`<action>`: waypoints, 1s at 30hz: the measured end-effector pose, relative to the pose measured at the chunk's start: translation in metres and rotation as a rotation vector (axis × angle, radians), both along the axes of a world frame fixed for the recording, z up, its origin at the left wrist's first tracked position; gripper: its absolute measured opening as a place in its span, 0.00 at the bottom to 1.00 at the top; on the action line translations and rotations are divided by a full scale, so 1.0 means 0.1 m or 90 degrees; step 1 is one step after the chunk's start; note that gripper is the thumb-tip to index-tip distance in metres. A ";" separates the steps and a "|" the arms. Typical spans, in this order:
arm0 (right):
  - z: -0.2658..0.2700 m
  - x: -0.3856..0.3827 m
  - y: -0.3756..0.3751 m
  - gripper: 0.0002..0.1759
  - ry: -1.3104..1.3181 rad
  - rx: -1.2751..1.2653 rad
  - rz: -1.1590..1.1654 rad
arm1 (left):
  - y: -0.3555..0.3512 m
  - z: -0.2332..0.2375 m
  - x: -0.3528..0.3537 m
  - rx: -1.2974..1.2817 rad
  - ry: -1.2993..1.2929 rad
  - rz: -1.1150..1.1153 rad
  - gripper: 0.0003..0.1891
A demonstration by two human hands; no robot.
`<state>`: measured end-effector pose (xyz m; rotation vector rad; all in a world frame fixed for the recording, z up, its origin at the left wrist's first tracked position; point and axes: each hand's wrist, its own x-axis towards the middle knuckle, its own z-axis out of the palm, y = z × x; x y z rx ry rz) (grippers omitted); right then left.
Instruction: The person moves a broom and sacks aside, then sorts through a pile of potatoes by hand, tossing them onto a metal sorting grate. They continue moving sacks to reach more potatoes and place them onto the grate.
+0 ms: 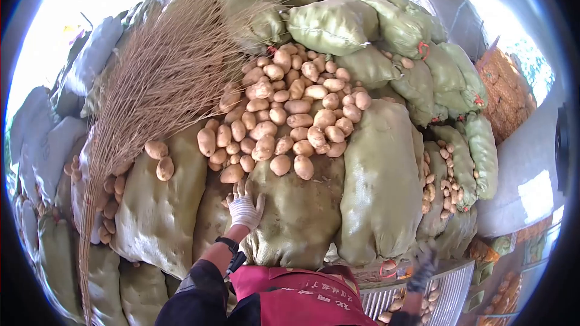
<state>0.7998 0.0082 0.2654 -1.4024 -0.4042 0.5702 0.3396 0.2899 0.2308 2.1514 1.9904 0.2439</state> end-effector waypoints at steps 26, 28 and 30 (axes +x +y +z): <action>-0.37 -2.28 3.86 0.45 -0.949 -0.019 0.537 | 0.00 0.11 -0.06 -0.085 -0.198 0.134 0.37; -0.37 -2.36 3.91 0.42 -0.939 -0.033 0.475 | 0.02 0.09 -0.06 -0.083 -0.195 0.124 0.37; -0.27 -2.41 3.92 0.42 -0.925 -0.109 0.488 | -0.01 0.07 -0.06 -0.083 -0.202 0.133 0.37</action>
